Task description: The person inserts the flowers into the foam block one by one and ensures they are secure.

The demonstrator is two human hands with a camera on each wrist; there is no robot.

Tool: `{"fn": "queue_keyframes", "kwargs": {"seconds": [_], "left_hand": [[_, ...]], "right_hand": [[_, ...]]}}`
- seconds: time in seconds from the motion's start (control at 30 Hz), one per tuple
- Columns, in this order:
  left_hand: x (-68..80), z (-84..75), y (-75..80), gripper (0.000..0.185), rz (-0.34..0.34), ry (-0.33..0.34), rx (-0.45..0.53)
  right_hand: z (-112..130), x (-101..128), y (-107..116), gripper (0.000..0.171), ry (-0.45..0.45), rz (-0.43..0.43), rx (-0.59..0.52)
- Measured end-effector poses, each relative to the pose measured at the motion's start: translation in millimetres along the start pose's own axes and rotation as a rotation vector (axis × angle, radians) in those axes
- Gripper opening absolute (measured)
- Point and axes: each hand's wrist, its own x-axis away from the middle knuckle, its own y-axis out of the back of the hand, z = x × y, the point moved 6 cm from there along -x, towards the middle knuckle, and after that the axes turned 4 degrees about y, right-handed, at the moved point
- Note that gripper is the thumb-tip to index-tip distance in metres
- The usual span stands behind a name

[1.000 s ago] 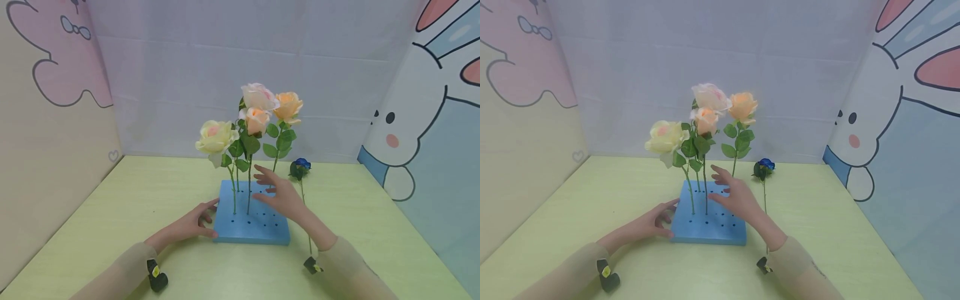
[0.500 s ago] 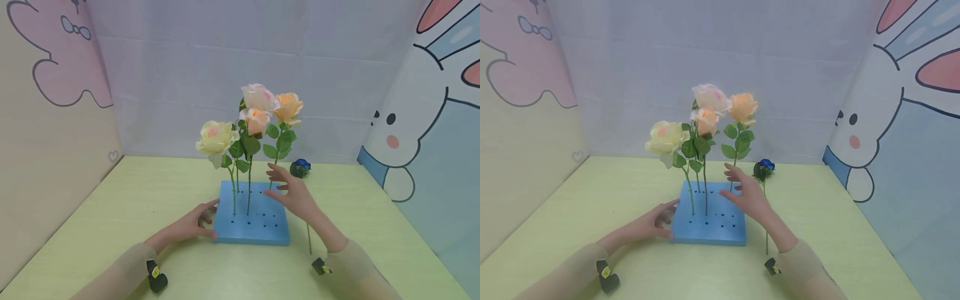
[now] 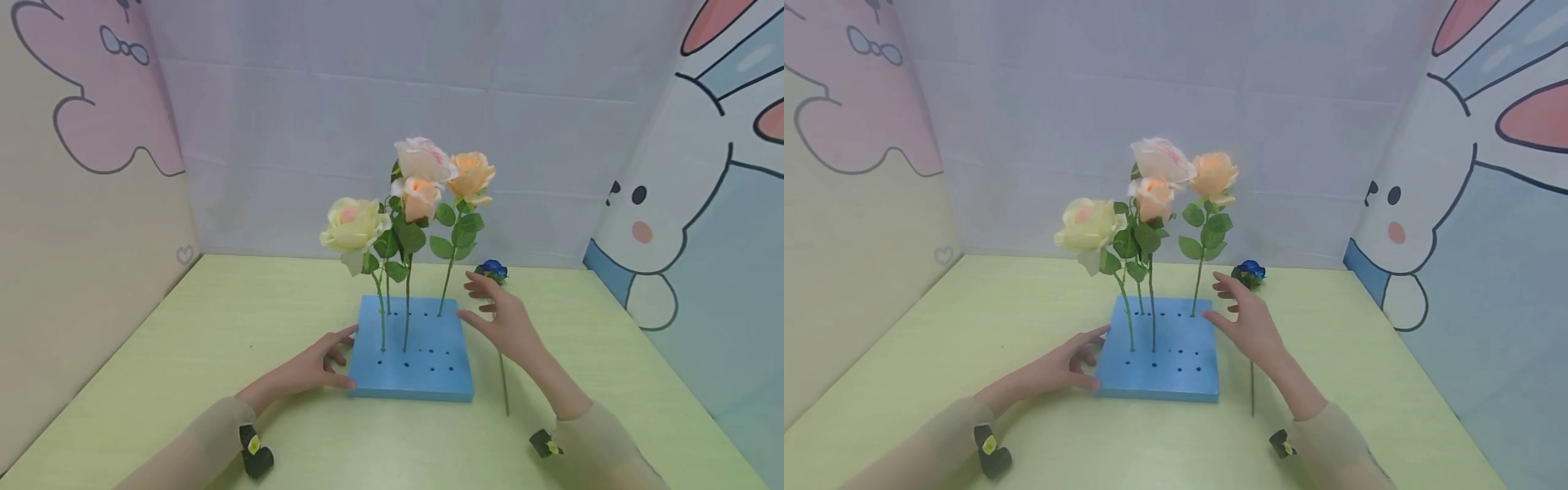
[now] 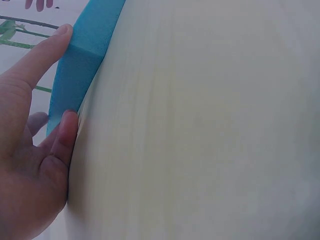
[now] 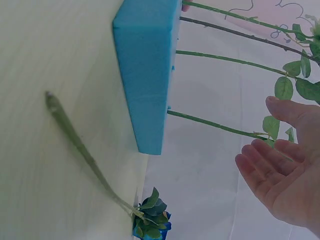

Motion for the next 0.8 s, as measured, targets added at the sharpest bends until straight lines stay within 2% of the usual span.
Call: {"fn": "queue_keyframes", "kwargs": {"seconds": [0.2, 0.57, 0.8], "left_hand": [[0.5, 1.0, 0.5, 0.1, -0.001, -0.001, 0.005], [-0.5, 1.3, 0.3, 0.1, 0.002, 0.007, 0.008], [-1.5, 2.1, 0.2, 0.1, 0.0, 0.001, 0.005]], "right_hand": [[-14, 6, 5, 0.065, -0.032, -0.012, 0.042], [-44, 20, 10, 0.06, -0.215, 0.046, 0.062], [-58, 28, 10, 0.06, -0.266, 0.094, 0.069]]}}
